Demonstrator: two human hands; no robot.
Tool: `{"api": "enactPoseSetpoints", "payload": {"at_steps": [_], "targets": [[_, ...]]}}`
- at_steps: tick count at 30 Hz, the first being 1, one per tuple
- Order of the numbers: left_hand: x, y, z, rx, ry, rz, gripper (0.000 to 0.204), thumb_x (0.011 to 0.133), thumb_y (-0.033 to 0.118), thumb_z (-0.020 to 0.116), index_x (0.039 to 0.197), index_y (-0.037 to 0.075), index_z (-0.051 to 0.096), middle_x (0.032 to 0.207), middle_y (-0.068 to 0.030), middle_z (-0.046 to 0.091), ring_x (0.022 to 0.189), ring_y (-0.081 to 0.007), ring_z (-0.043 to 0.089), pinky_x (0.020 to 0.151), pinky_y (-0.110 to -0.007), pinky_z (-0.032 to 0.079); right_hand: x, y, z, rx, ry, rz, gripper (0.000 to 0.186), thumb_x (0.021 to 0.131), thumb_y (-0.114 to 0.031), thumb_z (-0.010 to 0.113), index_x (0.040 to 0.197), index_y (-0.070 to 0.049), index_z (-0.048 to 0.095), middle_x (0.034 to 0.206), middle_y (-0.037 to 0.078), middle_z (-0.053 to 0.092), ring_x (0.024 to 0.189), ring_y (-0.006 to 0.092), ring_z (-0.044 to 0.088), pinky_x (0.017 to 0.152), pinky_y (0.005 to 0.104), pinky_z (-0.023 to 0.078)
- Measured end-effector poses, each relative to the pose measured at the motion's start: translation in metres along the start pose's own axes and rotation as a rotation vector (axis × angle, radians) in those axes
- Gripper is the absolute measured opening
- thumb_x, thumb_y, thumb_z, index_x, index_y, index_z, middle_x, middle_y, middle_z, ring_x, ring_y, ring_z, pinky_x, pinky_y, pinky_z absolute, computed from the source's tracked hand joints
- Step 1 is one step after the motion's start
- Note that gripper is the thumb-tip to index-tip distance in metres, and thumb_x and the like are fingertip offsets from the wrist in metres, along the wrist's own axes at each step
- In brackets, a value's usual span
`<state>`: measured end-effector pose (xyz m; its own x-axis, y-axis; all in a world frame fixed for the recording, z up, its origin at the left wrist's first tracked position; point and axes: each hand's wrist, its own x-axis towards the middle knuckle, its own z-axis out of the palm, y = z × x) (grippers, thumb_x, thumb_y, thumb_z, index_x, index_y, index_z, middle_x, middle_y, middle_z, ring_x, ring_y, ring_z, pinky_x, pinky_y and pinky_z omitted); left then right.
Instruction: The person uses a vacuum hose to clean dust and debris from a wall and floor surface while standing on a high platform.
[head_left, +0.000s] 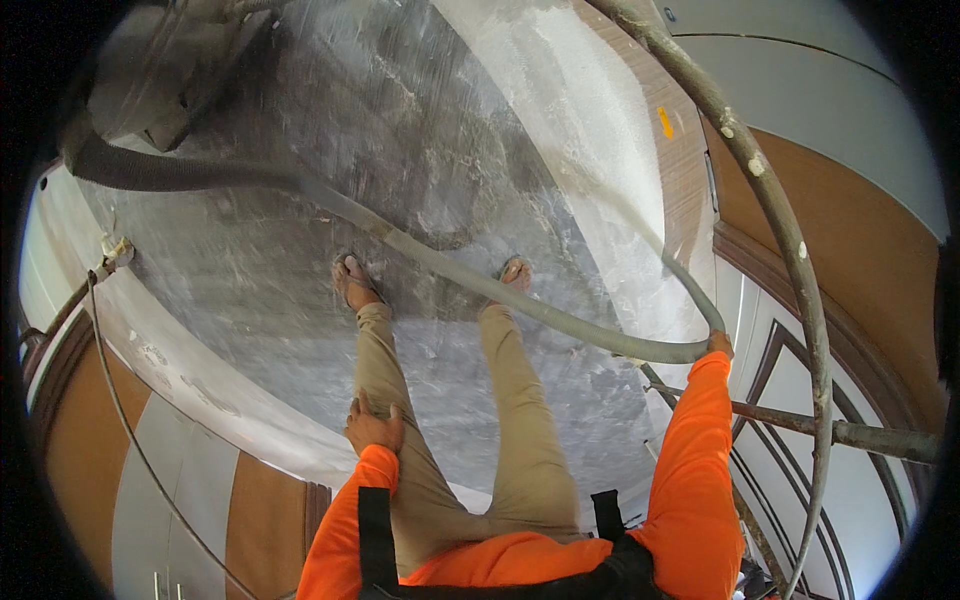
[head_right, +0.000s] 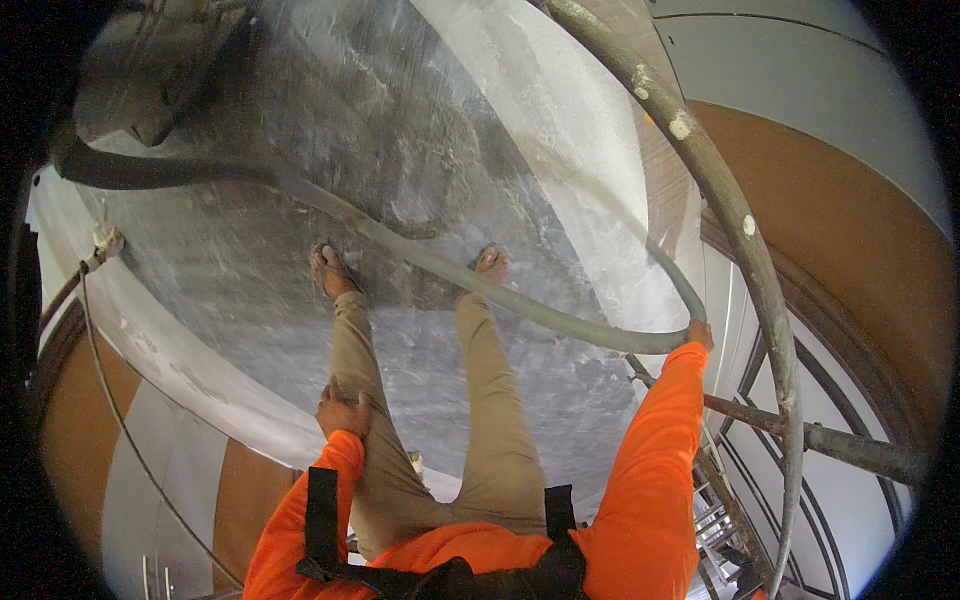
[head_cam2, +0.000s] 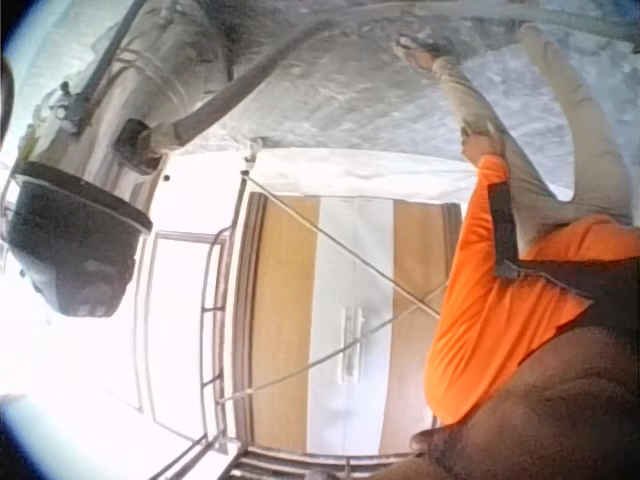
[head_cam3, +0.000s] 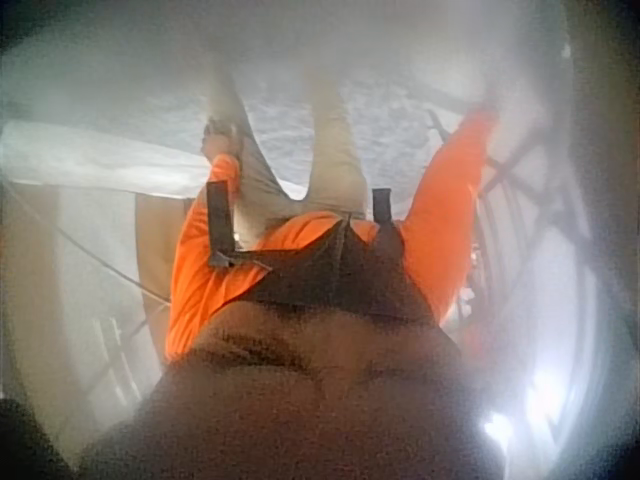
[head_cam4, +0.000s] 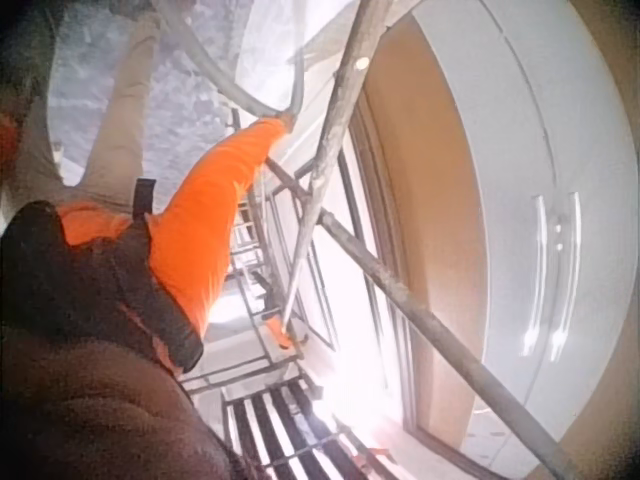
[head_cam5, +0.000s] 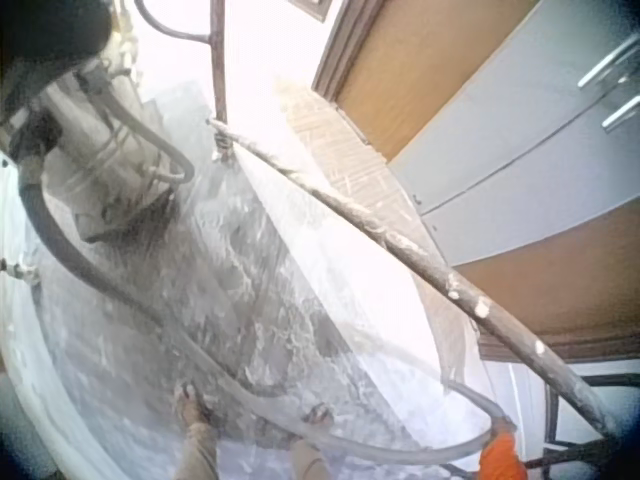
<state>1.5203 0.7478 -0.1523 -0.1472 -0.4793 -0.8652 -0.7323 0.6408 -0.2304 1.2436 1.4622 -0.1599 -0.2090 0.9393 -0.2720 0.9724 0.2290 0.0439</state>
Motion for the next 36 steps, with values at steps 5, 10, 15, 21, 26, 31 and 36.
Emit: {"api": "enactPoseSetpoints", "payload": {"at_steps": [5,10,15,21,26,31,36], "targets": [[0.011,0.007,-0.001,-0.052,-0.057,0.061,0.084,0.084,0.051,0.067,0.153,0.011,0.041,0.149,-0.0181,0.048,0.132,-0.0361,0.050,0.108,-0.048,0.039,0.043,0.021,-0.019,-0.043,0.071,-0.039,0.075,0.081,-0.035,0.067,0.146,0.000,0.050,0.134,0.017,0.061,0.111,0.0288,0.064,0.094,0.0385,0.051],[0.009,-0.015,0.005,-0.053,0.039,0.041,0.084,0.083,0.050,0.067,0.153,0.011,0.041,0.149,-0.0186,0.048,0.131,-0.0366,0.051,0.108,-0.048,0.039,-0.055,-0.071,0.037,0.343,-0.079,-0.163,0.076,0.084,-0.019,0.070,0.153,-0.002,0.041,0.144,0.019,0.053,0.124,0.0323,0.056,0.106,0.0414,0.044],[0.017,-0.017,-0.001,-0.088,0.020,0.093,0.084,0.083,0.051,0.067,0.152,0.011,0.041,0.149,-0.0180,0.048,0.129,-0.0367,0.052,0.106,-0.048,0.041,-0.068,-0.154,0.034,0.577,-0.031,-0.481,0.071,0.083,-0.022,0.076,0.145,0.002,0.051,0.138,0.019,0.059,0.119,0.0280,0.060,0.101,0.0360,0.048],[0.022,-0.018,-0.007,-0.089,0.005,0.070,0.083,0.084,0.051,0.066,0.152,0.012,0.041,0.148,-0.0167,0.049,0.128,-0.0358,0.053,0.105,-0.048,0.042,-0.119,-0.267,0.028,0.475,-0.084,-0.595,0.068,0.085,-0.015,0.076,0.147,-0.004,0.051,0.131,0.017,0.064,0.107,0.0261,0.064,0.088,0.0365,0.053],[0.017,-0.029,-0.002,-0.117,0.021,0.016,0.082,0.085,0.051,0.065,0.152,0.012,0.041,0.149,-0.0166,0.049,0.128,-0.0351,0.053,0.105,-0.047,0.042,-0.237,-0.347,0.040,0.449,-0.410,-0.523,0.052,0.085,-0.023,0.078,0.132,-0.005,0.063,0.099,0.006,0.066,0.084,0.0176,0.062,0.070,0.0375,0.050],[0.029,-0.025,-0.004,-0.150,0.004,0.090,0.081,0.085,0.051,0.066,0.152,0.013,0.041,0.149,-0.0169,0.048,0.129,-0.0350,0.052,0.106,-0.047,0.041,-0.152,-0.402,0.025,0.365,-0.313,-0.889,0.060,0.087,-0.028,0.077,0.139,-0.003,0.058,0.113,0.010,0.067,0.093,0.0181,0.063,0.079,0.0358,0.051],[0.016,-0.031,-0.011,-0.170,-0.003,-0.010,0.082,0.084,0.050,0.067,0.152,0.012,0.042,0.149,-0.0177,0.048,0.129,-0.0353,0.052,0.107,-0.048,0.040,-0.288,-0.447,0.057,0.317,-0.304,-1.123,0.056,0.087,-0.027,0.077,0.135,-0.003,0.060,0.104,0.011,0.070,0.085,0.0169,0.066,0.072,0.0334,0.055]]}}
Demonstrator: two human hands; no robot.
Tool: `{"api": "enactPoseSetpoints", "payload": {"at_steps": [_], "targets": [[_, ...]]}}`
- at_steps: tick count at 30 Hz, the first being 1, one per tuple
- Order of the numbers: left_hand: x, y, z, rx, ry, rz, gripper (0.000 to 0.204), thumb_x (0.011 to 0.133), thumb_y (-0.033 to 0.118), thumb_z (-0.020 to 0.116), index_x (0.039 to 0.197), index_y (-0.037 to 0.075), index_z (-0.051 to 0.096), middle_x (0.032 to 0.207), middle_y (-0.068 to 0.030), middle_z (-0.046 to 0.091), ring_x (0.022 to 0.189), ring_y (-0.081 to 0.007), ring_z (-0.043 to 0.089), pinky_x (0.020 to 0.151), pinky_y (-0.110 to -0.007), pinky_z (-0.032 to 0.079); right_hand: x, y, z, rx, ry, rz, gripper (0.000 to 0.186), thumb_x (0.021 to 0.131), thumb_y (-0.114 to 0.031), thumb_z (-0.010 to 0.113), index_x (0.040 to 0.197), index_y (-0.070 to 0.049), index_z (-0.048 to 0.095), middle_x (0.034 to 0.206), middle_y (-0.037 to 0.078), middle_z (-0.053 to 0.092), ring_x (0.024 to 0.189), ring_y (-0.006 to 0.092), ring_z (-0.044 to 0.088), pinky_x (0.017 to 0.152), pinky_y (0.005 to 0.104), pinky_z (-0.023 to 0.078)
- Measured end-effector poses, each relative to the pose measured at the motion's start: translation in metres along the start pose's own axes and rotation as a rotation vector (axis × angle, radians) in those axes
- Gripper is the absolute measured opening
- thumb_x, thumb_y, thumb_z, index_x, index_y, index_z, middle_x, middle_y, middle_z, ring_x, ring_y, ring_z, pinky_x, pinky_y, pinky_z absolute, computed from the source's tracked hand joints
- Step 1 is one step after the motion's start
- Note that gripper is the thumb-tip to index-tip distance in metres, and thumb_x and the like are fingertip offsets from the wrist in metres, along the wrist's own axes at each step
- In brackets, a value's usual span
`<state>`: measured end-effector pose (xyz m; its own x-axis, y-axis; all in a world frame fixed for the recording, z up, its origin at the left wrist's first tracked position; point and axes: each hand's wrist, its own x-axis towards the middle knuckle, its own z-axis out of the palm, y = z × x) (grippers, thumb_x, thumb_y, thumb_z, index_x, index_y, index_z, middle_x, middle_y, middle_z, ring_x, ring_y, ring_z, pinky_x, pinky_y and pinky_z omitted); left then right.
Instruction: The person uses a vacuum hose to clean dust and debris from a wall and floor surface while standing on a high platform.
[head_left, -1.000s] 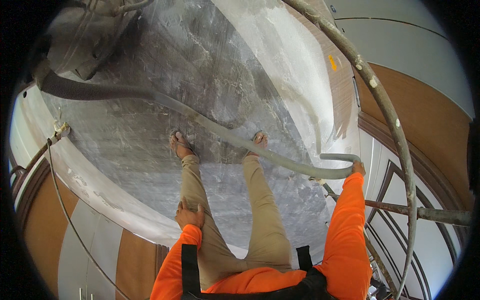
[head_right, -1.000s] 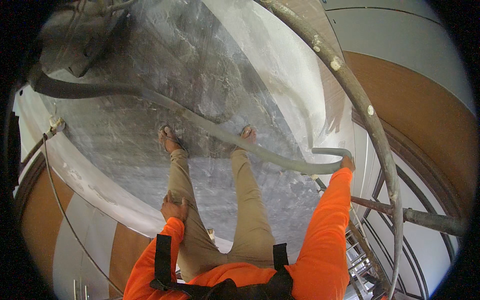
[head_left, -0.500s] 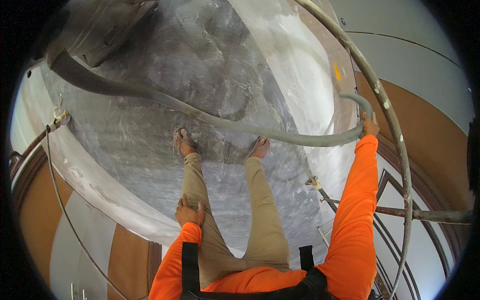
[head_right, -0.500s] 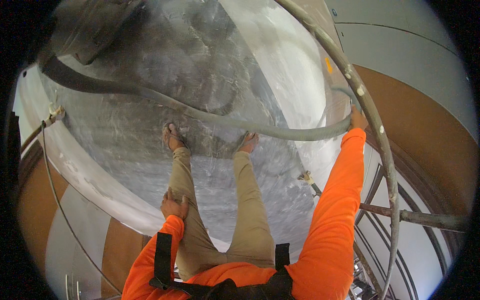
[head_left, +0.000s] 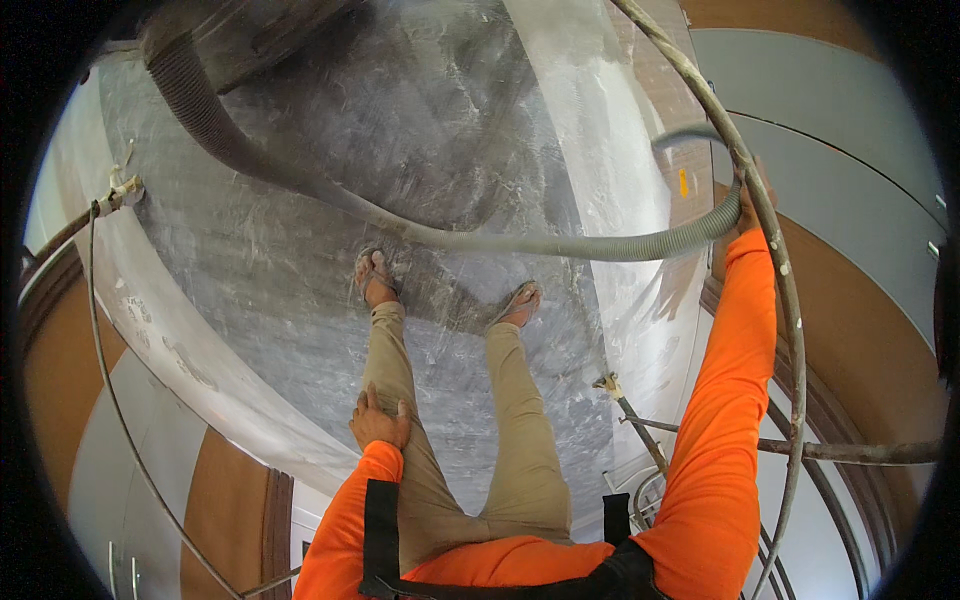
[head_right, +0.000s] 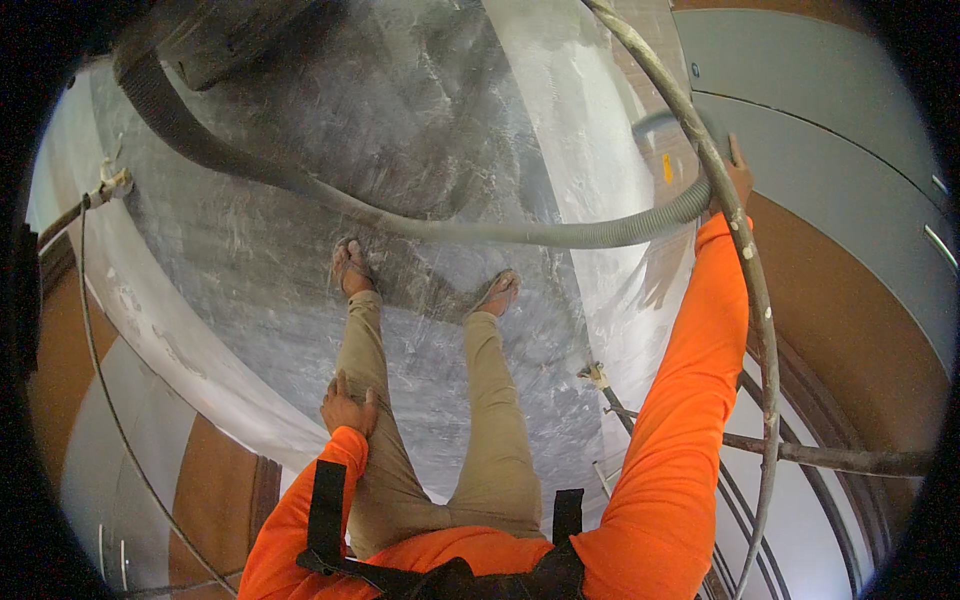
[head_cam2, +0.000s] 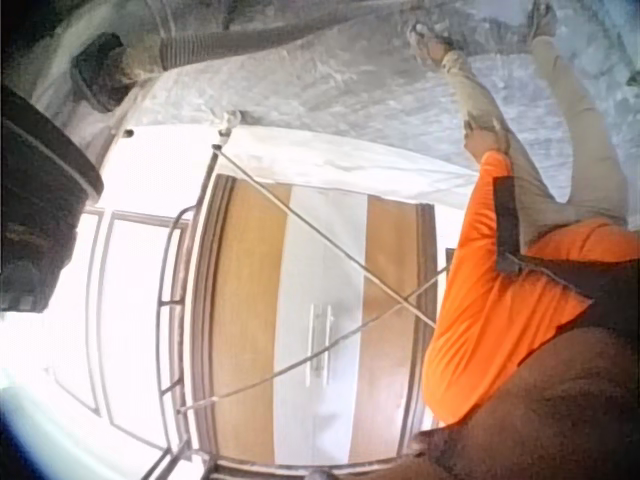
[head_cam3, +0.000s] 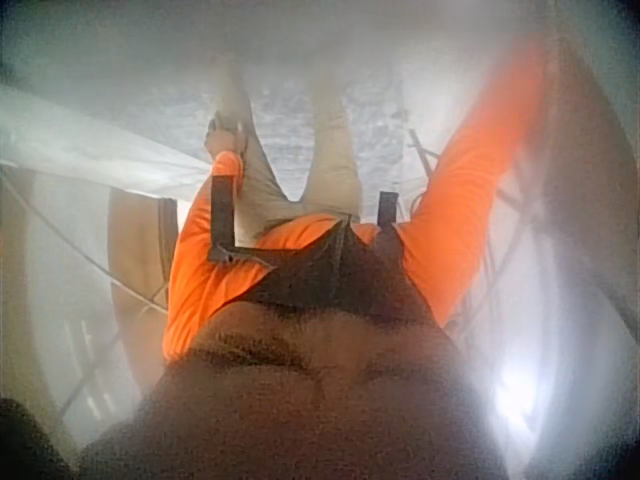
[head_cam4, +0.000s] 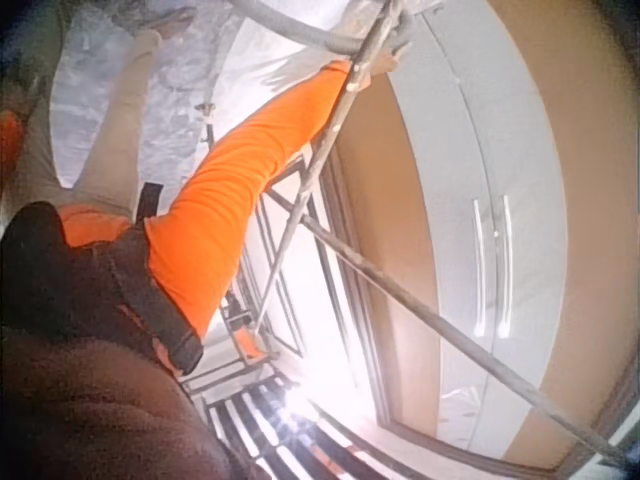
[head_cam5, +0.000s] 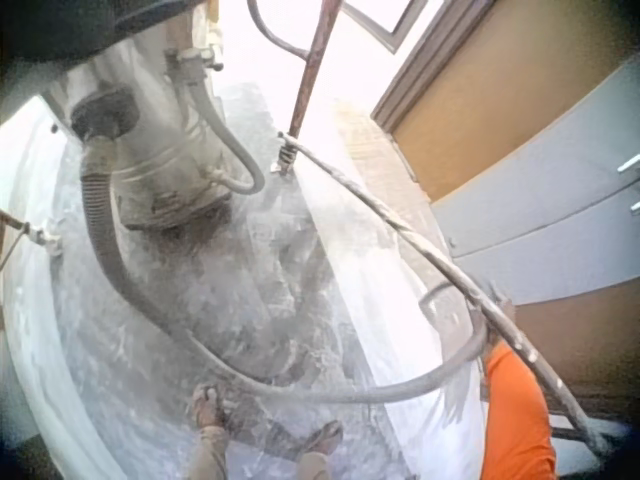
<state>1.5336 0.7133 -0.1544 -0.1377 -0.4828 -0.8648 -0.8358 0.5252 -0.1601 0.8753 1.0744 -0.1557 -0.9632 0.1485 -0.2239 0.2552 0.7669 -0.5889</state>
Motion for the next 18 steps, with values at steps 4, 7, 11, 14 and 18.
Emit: {"api": "enactPoseSetpoints", "payload": {"at_steps": [4,7,11,14,18], "targets": [[0.008,0.002,0.006,-0.008,0.005,0.047,0.083,0.083,0.049,0.068,0.152,0.012,0.042,0.149,-0.0175,0.048,0.128,-0.0358,0.052,0.107,-0.048,0.040,-0.001,-0.039,-0.013,-0.061,0.070,-0.098,0.056,0.090,-0.022,0.074,0.140,-0.003,0.057,0.110,0.015,0.070,0.086,0.0170,0.068,0.073,0.0323,0.057],[0.005,0.006,0.002,-0.002,0.001,0.053,0.083,0.083,0.049,0.068,0.152,0.012,0.041,0.149,-0.0171,0.049,0.127,-0.0361,0.052,0.107,-0.048,0.040,0.003,-0.035,-0.019,-0.101,0.076,-0.164,0.064,0.086,-0.026,0.078,0.141,-0.003,0.057,0.111,0.019,0.071,0.090,0.0197,0.069,0.078,0.0319,0.054],[0.002,0.013,0.000,0.023,-0.021,0.033,0.083,0.083,0.050,0.068,0.153,0.012,0.041,0.149,-0.0170,0.048,0.128,-0.0359,0.052,0.107,-0.048,0.040,-0.003,-0.010,-0.026,0.090,0.090,-0.066,0.066,0.084,-0.028,0.080,0.141,-0.003,0.058,0.115,0.021,0.071,0.093,0.0219,0.069,0.081,0.0324,0.054],[0.001,0.011,0.010,0.043,-0.009,0.033,0.084,0.084,0.050,0.067,0.153,0.012,0.040,0.150,-0.0167,0.048,0.129,-0.0355,0.051,0.107,-0.048,0.040,-0.008,0.028,-0.040,0.091,0.172,-0.025,0.066,0.084,-0.027,0.080,0.141,-0.003,0.058,0.118,0.021,0.070,0.094,0.0217,0.069,0.083,0.0320,0.054],[0.001,0.015,0.017,0.078,-0.021,0.043,0.084,0.084,0.051,0.066,0.153,0.012,0.040,0.151,-0.0166,0.046,0.131,-0.0354,0.050,0.107,-0.048,0.040,-0.016,0.099,-0.086,0.141,0.232,0.190,0.062,0.085,-0.027,0.079,0.138,-0.001,0.057,0.115,0.018,0.067,0.092,0.0216,0.067,0.078,0.0333,0.054]]}}
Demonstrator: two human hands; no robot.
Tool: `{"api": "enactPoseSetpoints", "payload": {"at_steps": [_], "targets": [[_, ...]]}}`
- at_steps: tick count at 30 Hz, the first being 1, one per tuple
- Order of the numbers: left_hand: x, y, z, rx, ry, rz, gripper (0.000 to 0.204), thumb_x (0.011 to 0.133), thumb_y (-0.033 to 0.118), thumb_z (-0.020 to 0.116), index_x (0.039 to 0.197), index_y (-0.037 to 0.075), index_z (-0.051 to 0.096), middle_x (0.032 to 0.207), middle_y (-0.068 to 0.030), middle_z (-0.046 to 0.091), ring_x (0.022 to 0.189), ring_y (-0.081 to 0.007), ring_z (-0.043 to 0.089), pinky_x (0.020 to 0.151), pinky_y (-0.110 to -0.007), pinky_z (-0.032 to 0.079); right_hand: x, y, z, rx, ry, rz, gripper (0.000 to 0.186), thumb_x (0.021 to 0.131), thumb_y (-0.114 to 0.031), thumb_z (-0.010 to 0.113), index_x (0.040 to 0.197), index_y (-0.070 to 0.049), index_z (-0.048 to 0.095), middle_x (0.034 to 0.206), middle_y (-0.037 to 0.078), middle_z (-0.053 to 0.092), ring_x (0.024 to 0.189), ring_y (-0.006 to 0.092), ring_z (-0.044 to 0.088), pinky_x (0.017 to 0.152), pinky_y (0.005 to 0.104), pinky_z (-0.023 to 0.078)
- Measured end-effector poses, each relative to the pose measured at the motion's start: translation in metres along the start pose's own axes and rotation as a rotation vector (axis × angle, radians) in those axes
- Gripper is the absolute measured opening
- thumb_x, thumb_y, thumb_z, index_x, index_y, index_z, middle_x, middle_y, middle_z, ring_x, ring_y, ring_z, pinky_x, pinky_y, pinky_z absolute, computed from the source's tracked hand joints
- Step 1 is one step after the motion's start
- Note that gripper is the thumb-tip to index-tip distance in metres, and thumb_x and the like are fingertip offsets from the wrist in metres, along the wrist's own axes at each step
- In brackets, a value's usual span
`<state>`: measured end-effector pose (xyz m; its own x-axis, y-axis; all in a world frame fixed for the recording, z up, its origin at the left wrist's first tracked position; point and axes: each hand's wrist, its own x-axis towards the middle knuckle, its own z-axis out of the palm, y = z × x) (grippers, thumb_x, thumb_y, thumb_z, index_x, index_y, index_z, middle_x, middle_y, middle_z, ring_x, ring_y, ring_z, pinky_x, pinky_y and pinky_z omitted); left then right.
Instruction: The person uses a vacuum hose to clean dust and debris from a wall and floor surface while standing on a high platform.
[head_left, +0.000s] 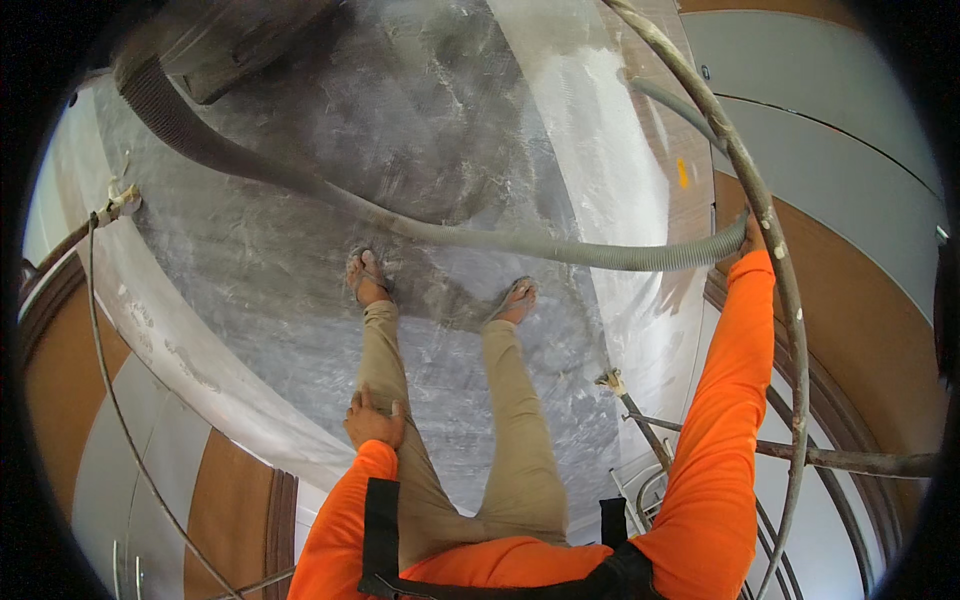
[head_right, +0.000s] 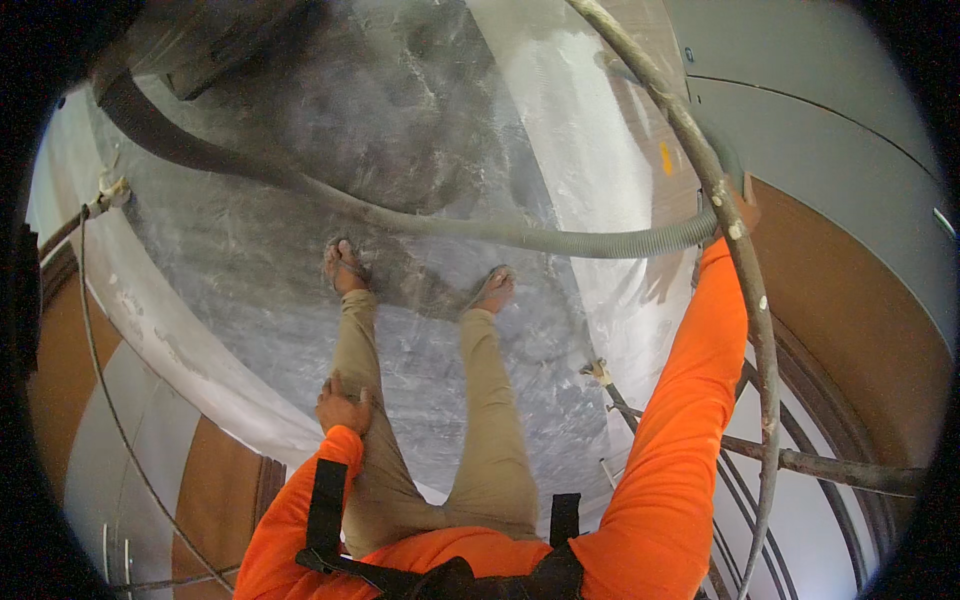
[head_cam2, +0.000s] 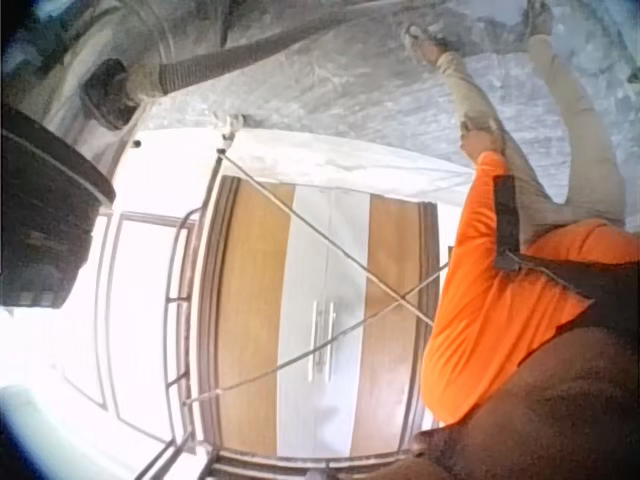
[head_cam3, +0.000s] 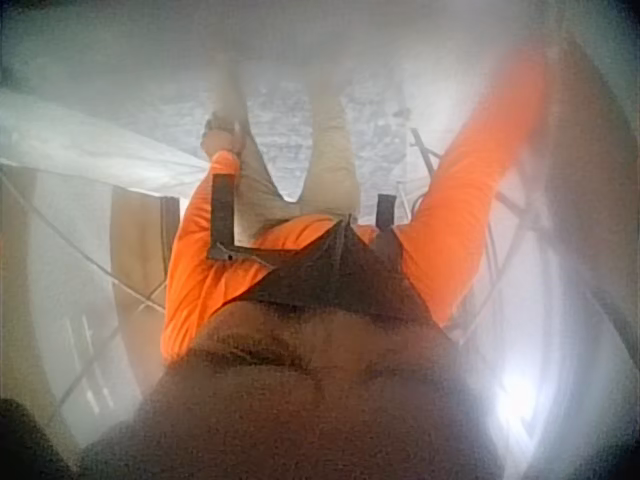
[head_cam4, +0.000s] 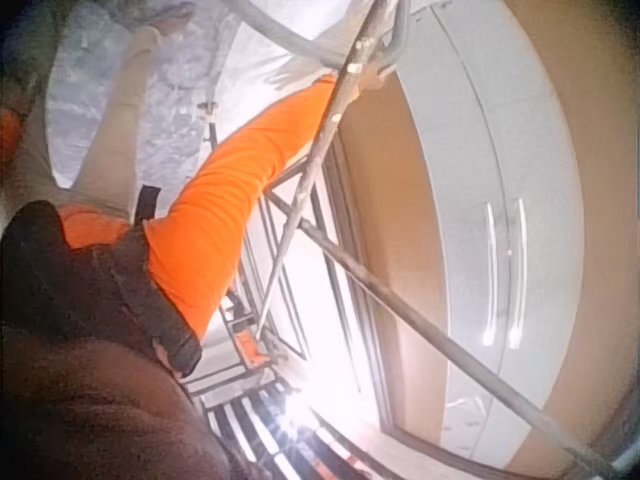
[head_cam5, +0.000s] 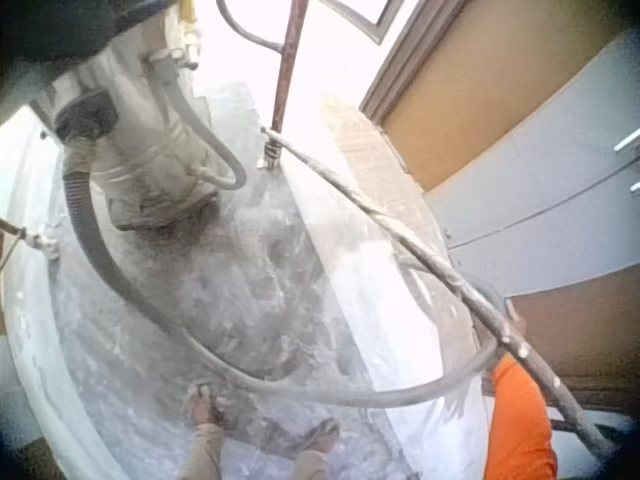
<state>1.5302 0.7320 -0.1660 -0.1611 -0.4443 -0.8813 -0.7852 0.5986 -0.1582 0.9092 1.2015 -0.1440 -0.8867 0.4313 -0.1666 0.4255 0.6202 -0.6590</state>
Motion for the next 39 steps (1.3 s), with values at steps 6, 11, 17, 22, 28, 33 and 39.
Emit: {"api": "enactPoseSetpoints", "payload": {"at_steps": [6,11,17,22,28,33,39], "targets": [[-0.007,0.008,-0.006,0.014,-0.013,-0.013,0.083,0.085,0.050,0.065,0.154,0.011,0.039,0.152,-0.0180,0.045,0.133,-0.0363,0.049,0.108,-0.048,0.039,-0.020,0.053,-0.044,0.046,0.083,0.282,0.060,0.086,-0.020,0.077,0.139,-0.003,0.057,0.120,0.017,0.065,0.092,0.0239,0.066,0.074,0.0358,0.055],[-0.007,0.009,0.002,0.031,0.014,0.010,0.083,0.085,0.049,0.065,0.154,0.011,0.039,0.150,-0.0186,0.046,0.132,-0.0370,0.050,0.108,-0.049,0.040,-0.040,0.068,-0.070,0.063,0.159,0.360,0.058,0.086,-0.014,0.076,0.140,-0.004,0.057,0.124,0.015,0.063,0.092,0.0258,0.065,0.071,0.0380,0.056],[-0.010,0.010,0.002,0.034,0.031,0.020,0.083,0.085,0.049,0.066,0.154,0.011,0.039,0.150,-0.0187,0.047,0.131,-0.0372,0.050,0.107,-0.049,0.041,-0.061,0.137,-0.121,0.014,0.149,0.357,0.068,0.087,-0.014,0.073,0.150,-0.010,0.049,0.134,0.014,0.059,0.100,0.0259,0.064,0.075,0.0387,0.056],[-0.011,0.003,0.004,0.037,0.040,-0.003,0.083,0.085,0.049,0.066,0.154,0.012,0.039,0.150,-0.0182,0.047,0.131,-0.0367,0.050,0.106,-0.049,0.041,-0.103,0.226,-0.162,-0.062,0.119,0.440,0.070,0.086,-0.015,0.070,0.151,-0.010,0.046,0.135,0.013,0.059,0.094,0.0273,0.065,0.078,0.0432,0.054],[-0.009,0.006,-0.001,0.022,0.008,-0.018,0.084,0.084,0.051,0.066,0.154,0.012,0.039,0.151,-0.0185,0.047,0.132,-0.0365,0.050,0.106,-0.049,0.041,-0.169,0.277,-0.204,-0.255,0.271,0.680,0.068,0.081,-0.017,0.070,0.145,-0.001,0.051,0.128,0.016,0.063,0.105,0.0281,0.063,0.091,0.0390,0.050],[-0.003,0.002,0.005,-0.004,-0.006,0.024,0.084,0.084,0.051,0.066,0.154,0.012,0.039,0.150,-0.0187,0.047,0.132,-0.0366,0.050,0.107,-0.049,0.040,-0.165,0.267,-0.220,-0.456,0.220,0.724,0.070,0.081,-0.018,0.070,0.145,0.002,0.050,0.128,0.015,0.064,0.106,0.0271,0.065,0.092,0.0361,0.051],[0.001,-0.011,0.011,-0.018,0.036,0.039,0.084,0.083,0.051,0.066,0.153,0.012,0.040,0.150,-0.0187,0.047,0.132,-0.0366,0.050,0.107,-0.049,0.040,-0.135,0.195,-0.122,0.014,0.208,0.509,0.073,0.081,-0.012,0.072,0.150,-0.006,0.048,0.135,0.016,0.060,0.113,0.0293,0.063,0.096,0.0373,0.050]]}}
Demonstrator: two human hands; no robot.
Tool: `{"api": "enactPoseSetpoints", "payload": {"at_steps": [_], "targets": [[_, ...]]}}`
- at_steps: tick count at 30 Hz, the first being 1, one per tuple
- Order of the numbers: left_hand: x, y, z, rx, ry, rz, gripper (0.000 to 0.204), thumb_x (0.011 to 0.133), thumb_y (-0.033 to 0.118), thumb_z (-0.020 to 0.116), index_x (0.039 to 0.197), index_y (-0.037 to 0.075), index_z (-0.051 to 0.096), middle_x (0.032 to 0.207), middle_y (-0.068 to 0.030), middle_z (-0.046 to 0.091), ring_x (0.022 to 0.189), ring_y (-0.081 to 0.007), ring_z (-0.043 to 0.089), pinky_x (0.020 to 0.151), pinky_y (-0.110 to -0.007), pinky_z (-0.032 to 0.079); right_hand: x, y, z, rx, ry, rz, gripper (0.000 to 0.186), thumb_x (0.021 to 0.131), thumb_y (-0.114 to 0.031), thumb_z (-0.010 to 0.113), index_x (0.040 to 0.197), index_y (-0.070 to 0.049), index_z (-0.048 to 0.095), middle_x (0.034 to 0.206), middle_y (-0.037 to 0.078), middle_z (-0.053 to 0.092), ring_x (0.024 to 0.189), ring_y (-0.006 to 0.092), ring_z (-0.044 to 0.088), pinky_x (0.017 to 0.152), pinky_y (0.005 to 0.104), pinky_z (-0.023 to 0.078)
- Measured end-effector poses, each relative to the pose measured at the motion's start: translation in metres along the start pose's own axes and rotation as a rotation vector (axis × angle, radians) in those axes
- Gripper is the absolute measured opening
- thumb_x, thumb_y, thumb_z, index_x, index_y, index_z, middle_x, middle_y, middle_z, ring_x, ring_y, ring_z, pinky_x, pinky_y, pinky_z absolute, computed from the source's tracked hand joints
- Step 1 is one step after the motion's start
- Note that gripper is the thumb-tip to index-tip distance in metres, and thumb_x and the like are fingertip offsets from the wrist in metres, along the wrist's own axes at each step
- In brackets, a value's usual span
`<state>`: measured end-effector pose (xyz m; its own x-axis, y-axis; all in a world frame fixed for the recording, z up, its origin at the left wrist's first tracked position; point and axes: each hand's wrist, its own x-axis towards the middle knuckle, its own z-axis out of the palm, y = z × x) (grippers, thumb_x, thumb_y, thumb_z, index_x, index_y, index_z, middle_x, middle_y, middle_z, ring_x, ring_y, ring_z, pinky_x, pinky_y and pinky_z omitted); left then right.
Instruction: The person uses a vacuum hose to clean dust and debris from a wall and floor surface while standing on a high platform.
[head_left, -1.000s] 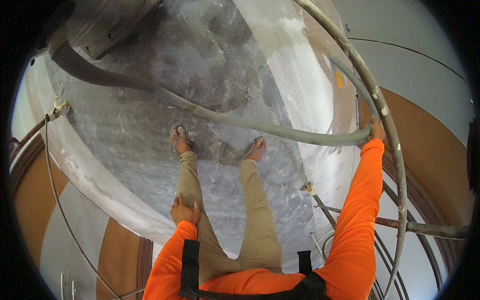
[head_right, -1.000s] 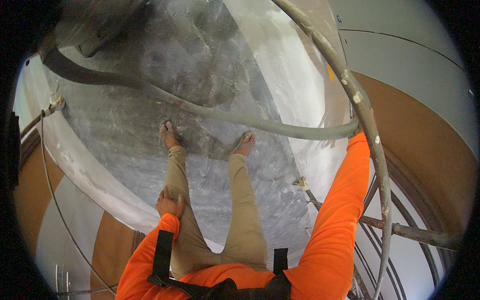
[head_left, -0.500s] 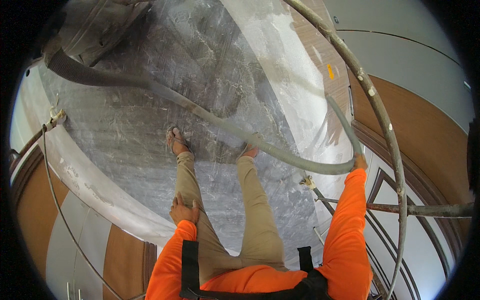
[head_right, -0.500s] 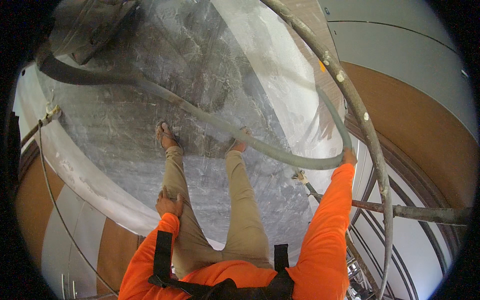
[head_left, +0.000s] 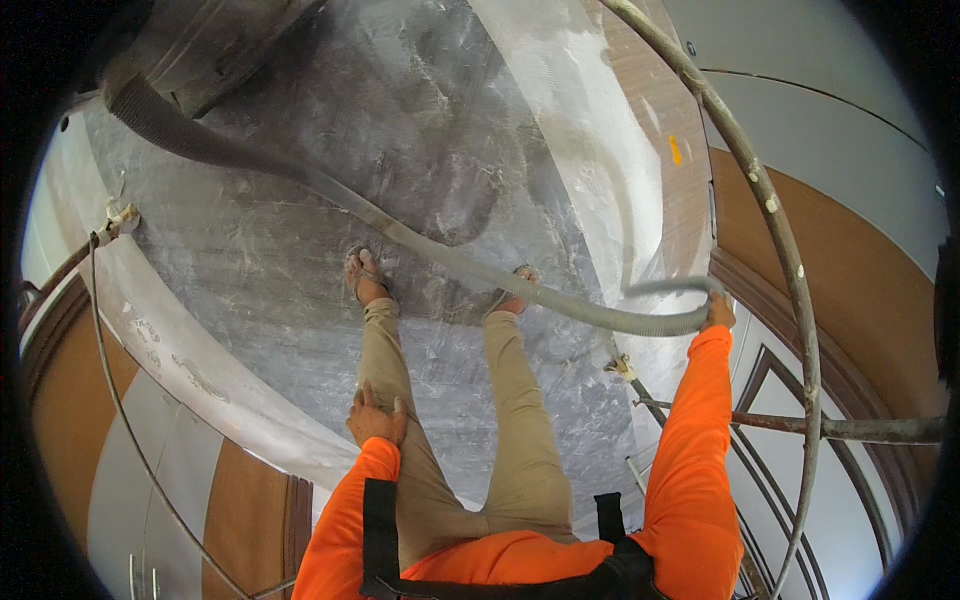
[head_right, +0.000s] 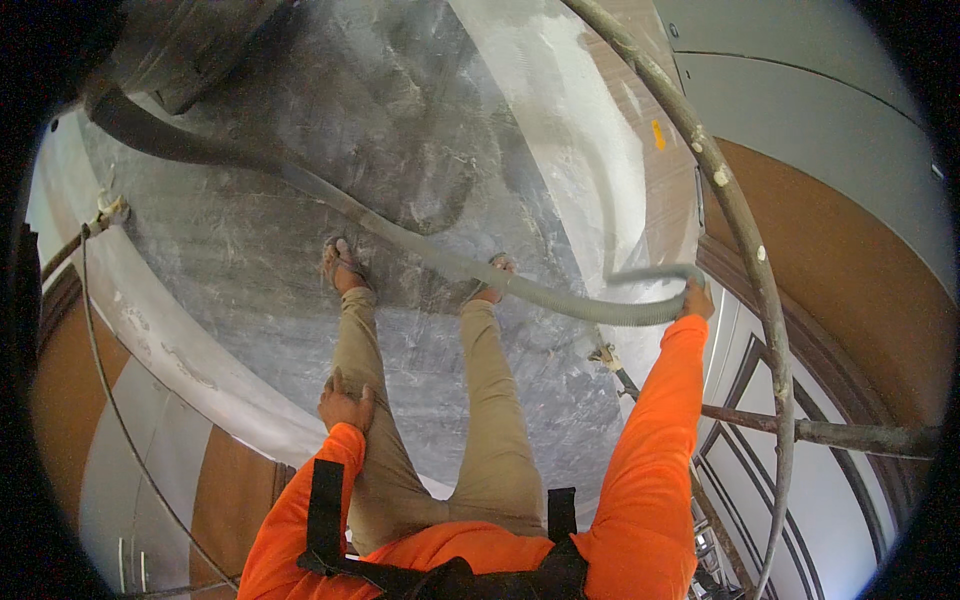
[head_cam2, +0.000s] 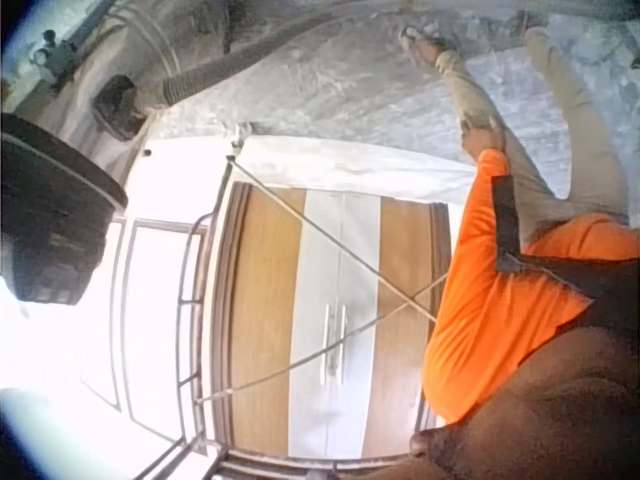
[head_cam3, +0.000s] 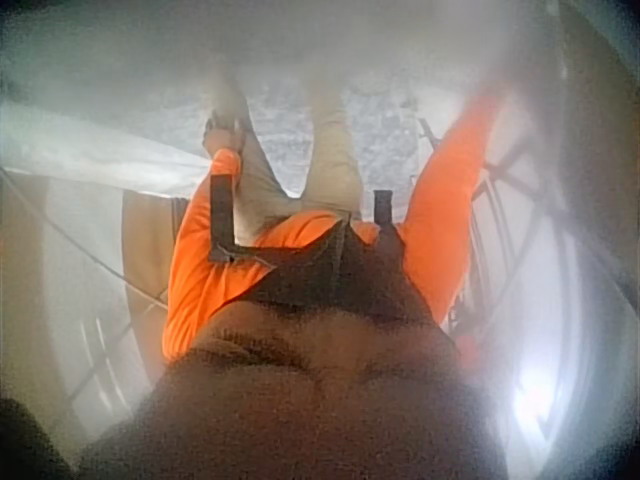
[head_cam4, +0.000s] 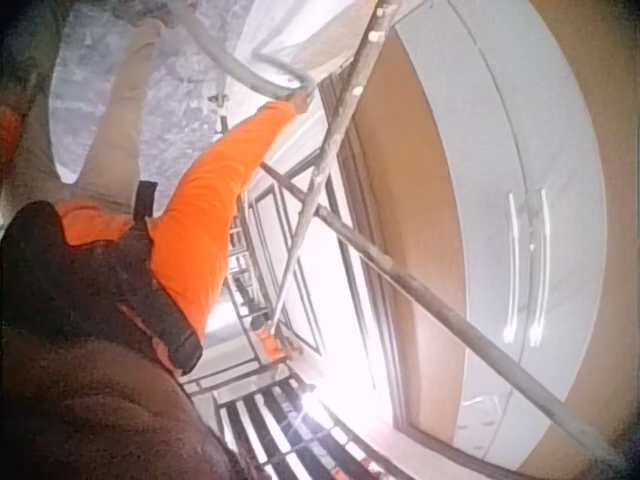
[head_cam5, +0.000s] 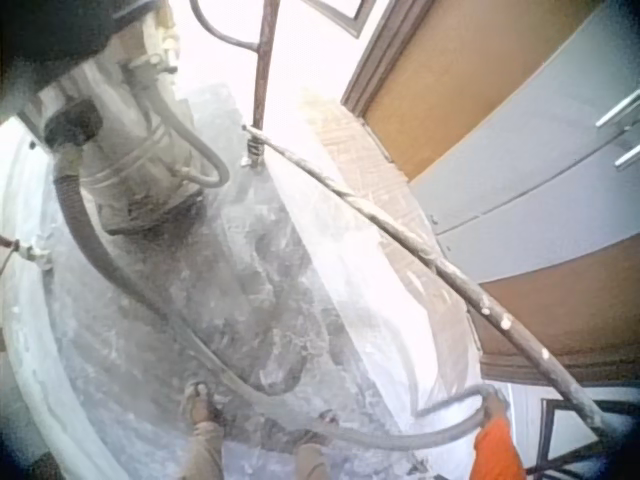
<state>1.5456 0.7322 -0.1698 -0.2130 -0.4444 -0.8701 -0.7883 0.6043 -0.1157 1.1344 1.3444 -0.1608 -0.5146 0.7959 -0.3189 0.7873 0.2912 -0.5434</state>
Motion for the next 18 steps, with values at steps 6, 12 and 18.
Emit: {"api": "enactPoseSetpoints", "payload": {"at_steps": [6,12,18], "targets": [[0.000,0.005,-0.014,-0.010,-0.035,-0.030,0.084,0.084,0.052,0.066,0.153,0.013,0.040,0.150,-0.0180,0.047,0.130,-0.0358,0.051,0.107,-0.048,0.039,-0.026,-0.107,0.080,-0.053,-0.071,-0.327,0.067,0.082,-0.013,0.076,0.144,-0.001,0.054,0.127,0.014,0.065,0.108,0.0238,0.064,0.090,0.0345,0.051],[0.001,-0.001,-0.015,-0.028,-0.034,-0.067,0.083,0.084,0.051,0.066,0.153,0.013,0.040,0.150,-0.0172,0.047,0.129,-0.0352,0.052,0.107,-0.048,0.040,-0.098,-0.214,0.159,0.044,-0.184,-0.241,0.054,0.087,-0.012,0.077,0.137,-0.006,0.060,0.095,0.005,0.068,0.066,0.0138,0.058,0.059,0.0303,0.049],[0.004,-0.004,-0.021,-0.046,-0.043,-0.038,0.084,0.084,0.051,0.066,0.154,0.014,0.039,0.150,-0.0166,0.047,0.128,-0.0352,0.052,0.106,-0.048,0.041,-0.042,-0.267,0.204,-0.119,-0.334,-0.527,0.049,0.089,-0.026,0.074,0.132,-0.006,0.061,0.090,0.010,0.064,0.069,0.0181,0.062,0.063,0.0327,0.052]]}}
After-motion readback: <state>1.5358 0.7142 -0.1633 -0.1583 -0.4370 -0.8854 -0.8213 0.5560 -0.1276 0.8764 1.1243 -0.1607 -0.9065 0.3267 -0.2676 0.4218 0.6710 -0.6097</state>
